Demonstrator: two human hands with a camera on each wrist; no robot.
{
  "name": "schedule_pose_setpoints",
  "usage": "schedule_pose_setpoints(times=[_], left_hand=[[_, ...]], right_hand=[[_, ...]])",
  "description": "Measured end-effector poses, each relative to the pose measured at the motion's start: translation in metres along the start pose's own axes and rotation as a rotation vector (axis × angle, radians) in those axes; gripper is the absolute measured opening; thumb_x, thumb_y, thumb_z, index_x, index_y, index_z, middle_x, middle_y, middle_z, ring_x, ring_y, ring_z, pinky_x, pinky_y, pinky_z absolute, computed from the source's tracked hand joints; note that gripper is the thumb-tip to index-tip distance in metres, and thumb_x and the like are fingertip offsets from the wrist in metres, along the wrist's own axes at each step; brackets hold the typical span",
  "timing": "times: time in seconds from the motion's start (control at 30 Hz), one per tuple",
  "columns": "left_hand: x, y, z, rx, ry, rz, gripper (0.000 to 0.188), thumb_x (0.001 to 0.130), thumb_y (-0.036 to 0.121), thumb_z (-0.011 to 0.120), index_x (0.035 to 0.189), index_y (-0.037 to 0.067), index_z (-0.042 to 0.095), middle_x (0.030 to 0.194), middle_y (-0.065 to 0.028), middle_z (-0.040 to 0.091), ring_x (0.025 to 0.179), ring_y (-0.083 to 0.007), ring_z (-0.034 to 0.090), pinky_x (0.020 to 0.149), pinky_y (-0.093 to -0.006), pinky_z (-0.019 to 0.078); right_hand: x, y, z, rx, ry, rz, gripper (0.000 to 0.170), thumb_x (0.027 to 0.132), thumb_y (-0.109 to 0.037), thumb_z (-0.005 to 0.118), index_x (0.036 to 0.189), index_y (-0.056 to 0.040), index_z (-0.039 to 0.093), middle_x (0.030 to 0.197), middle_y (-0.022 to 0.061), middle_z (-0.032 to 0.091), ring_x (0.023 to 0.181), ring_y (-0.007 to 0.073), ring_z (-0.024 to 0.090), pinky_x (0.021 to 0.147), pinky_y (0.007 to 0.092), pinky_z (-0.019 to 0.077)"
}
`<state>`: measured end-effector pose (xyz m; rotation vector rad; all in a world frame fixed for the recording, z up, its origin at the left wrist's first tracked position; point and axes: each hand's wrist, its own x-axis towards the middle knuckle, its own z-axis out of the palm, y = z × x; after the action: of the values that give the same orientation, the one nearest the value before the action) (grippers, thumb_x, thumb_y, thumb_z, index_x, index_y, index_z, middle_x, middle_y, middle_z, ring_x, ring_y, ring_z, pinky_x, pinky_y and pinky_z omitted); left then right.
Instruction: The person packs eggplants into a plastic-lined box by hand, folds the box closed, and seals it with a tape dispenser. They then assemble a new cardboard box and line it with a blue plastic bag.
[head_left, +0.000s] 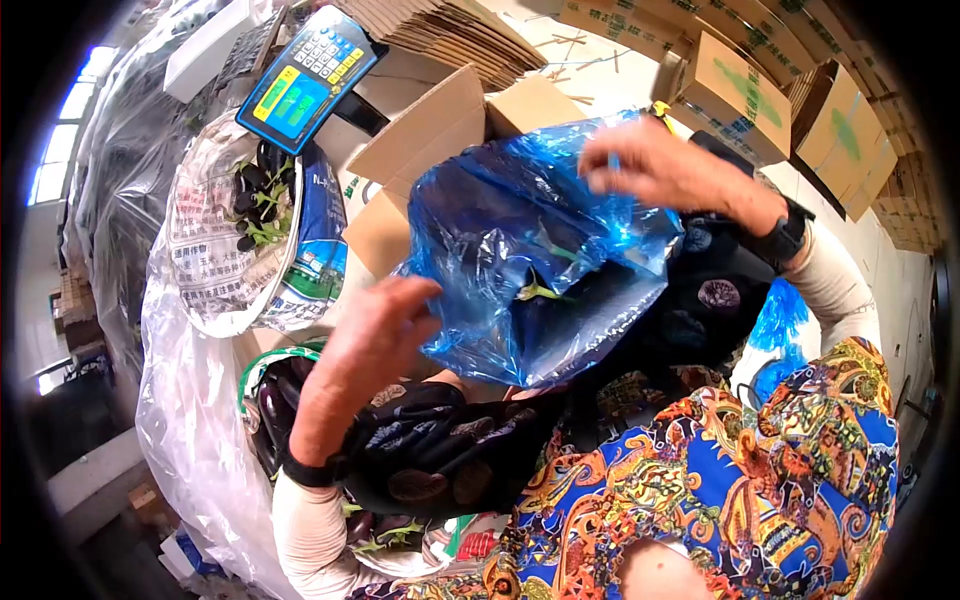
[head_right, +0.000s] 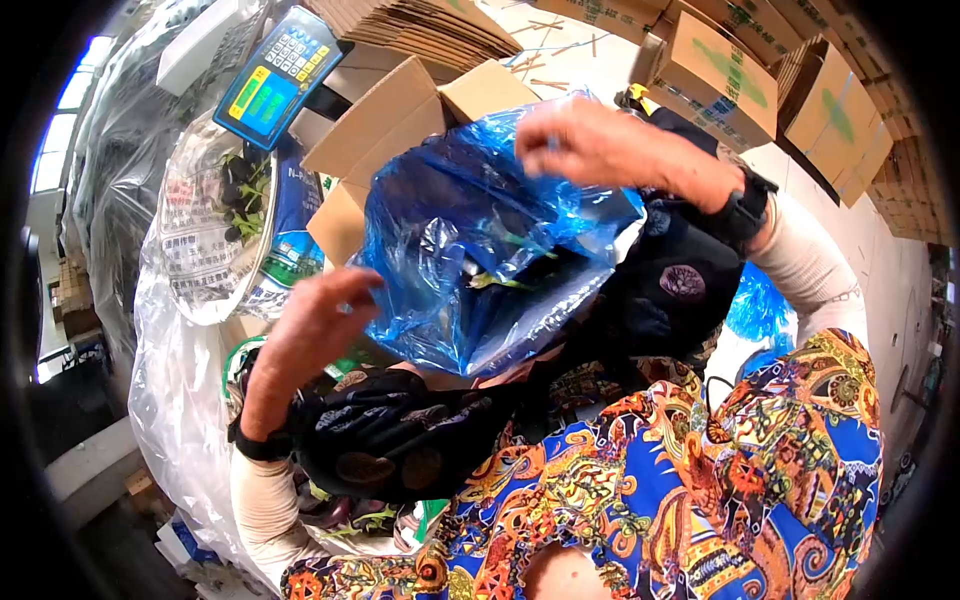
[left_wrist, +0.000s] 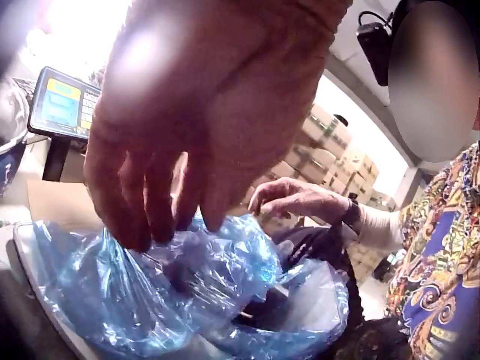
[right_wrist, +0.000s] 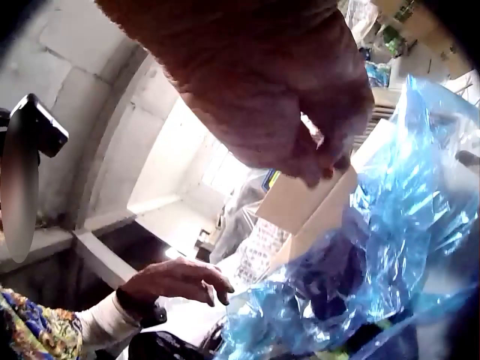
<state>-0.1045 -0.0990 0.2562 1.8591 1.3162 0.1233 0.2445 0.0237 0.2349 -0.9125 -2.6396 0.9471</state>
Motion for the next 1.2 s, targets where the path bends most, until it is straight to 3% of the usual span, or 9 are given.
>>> schedule_pose_setpoints(times=[0.1,0.23,0.4,0.53,0.7,0.8,0.93,1.07,1.2], left_hand=[[0.003,-0.006,-0.007,0.246,0.194,0.028,0.053,0.080,0.016,0.075,0.126,0.001,0.055,0.109,-0.0208,0.063,0.101,-0.0329,0.063,0.087,-0.0386,0.0507],[0.004,-0.053,0.028,0.479,0.229,0.080,0.063,0.077,0.028,0.078,0.128,0.001,0.053,0.105,-0.0226,0.063,0.099,-0.0365,0.063,0.084,-0.0425,0.0499],[0.026,0.007,0.024,0.406,-0.005,-0.031,0.060,0.075,0.023,0.079,0.126,0.004,0.054,0.099,-0.0192,0.063,0.093,-0.0368,0.063,0.079,-0.0421,0.0504],[0.043,0.031,0.031,0.453,0.093,0.073,0.075,0.070,0.018,0.083,0.134,0.008,0.047,0.121,-0.0181,0.055,0.112,-0.0356,0.055,0.092,-0.0406,0.0473],[0.044,-0.029,0.029,0.453,0.221,-0.177,0.079,0.069,0.021,0.083,0.135,0.001,0.044,0.126,-0.0233,0.054,0.115,-0.0408,0.053,0.096,-0.0437,0.0454],[0.030,-0.060,0.034,0.346,0.134,-0.244,0.066,0.073,0.018,0.080,0.128,-0.001,0.049,0.106,-0.0240,0.063,0.096,-0.0425,0.061,0.084,-0.0457,0.0488],[0.040,-0.064,0.042,0.257,-0.053,-0.044,0.039,0.079,0.013,0.071,0.110,-0.006,0.057,0.080,-0.0267,0.064,0.078,-0.0446,0.063,0.071,-0.0473,0.0502],[0.054,-0.016,0.027,-0.665,0.014,-0.270,0.034,0.086,0.020,0.069,0.112,-0.002,0.063,0.094,-0.0087,0.068,0.083,-0.0159,0.063,0.075,-0.0322,0.0519],[0.042,-0.019,0.022,-0.330,0.148,-0.036,0.046,0.087,0.015,0.071,0.127,0.000,0.054,0.108,-0.0079,0.066,0.093,-0.0160,0.062,0.084,-0.0317,0.0507]], right_hand=[[0.005,0.047,0.005,-0.414,0.384,-0.078,0.042,0.082,-0.033,0.074,0.110,-0.0042,0.060,0.095,0.0156,0.063,0.086,0.0338,0.063,0.076,0.0448,0.0513],[0.003,0.065,0.008,-0.443,-0.158,0.315,0.044,0.084,-0.031,0.072,0.117,-0.0032,0.060,0.095,0.0101,0.065,0.082,0.0212,0.060,0.073,0.0357,0.0492],[0.025,0.033,-0.008,0.681,-0.119,0.362,0.013,0.089,-0.021,0.068,0.089,-0.0082,0.067,0.064,-0.0058,0.054,0.048,0.0028,0.042,0.043,0.0168,0.0317],[0.057,0.077,-0.007,0.937,0.040,0.293,0.018,0.092,-0.026,0.066,0.097,-0.0088,0.066,0.075,-0.0030,0.059,0.064,0.0038,0.051,0.056,0.0176,0.0407],[0.034,0.041,-0.005,0.634,0.019,0.208,0.061,0.085,-0.052,0.068,0.125,-0.0066,0.059,0.108,0.0086,0.065,0.106,0.0208,0.059,0.096,0.0360,0.0461],[0.024,0.042,0.013,0.538,-0.031,0.297,0.069,0.083,-0.055,0.069,0.129,-0.0054,0.056,0.111,0.0088,0.062,0.101,0.0200,0.059,0.088,0.0336,0.0489],[0.011,0.026,0.047,0.557,-0.275,0.488,0.034,0.092,-0.032,0.065,0.115,-0.0066,0.065,0.091,-0.0008,0.065,0.078,0.0077,0.056,0.067,0.0230,0.0462],[0.015,-0.026,0.035,0.767,-0.646,0.088,0.030,0.091,-0.033,0.065,0.108,-0.0083,0.068,0.085,-0.0023,0.065,0.079,0.0106,0.057,0.071,0.0260,0.0479],[-0.015,-0.013,0.005,0.291,-0.281,0.220,0.051,0.085,-0.043,0.069,0.122,-0.0096,0.060,0.112,0.0119,0.063,0.094,0.0250,0.064,0.080,0.0355,0.0520]])
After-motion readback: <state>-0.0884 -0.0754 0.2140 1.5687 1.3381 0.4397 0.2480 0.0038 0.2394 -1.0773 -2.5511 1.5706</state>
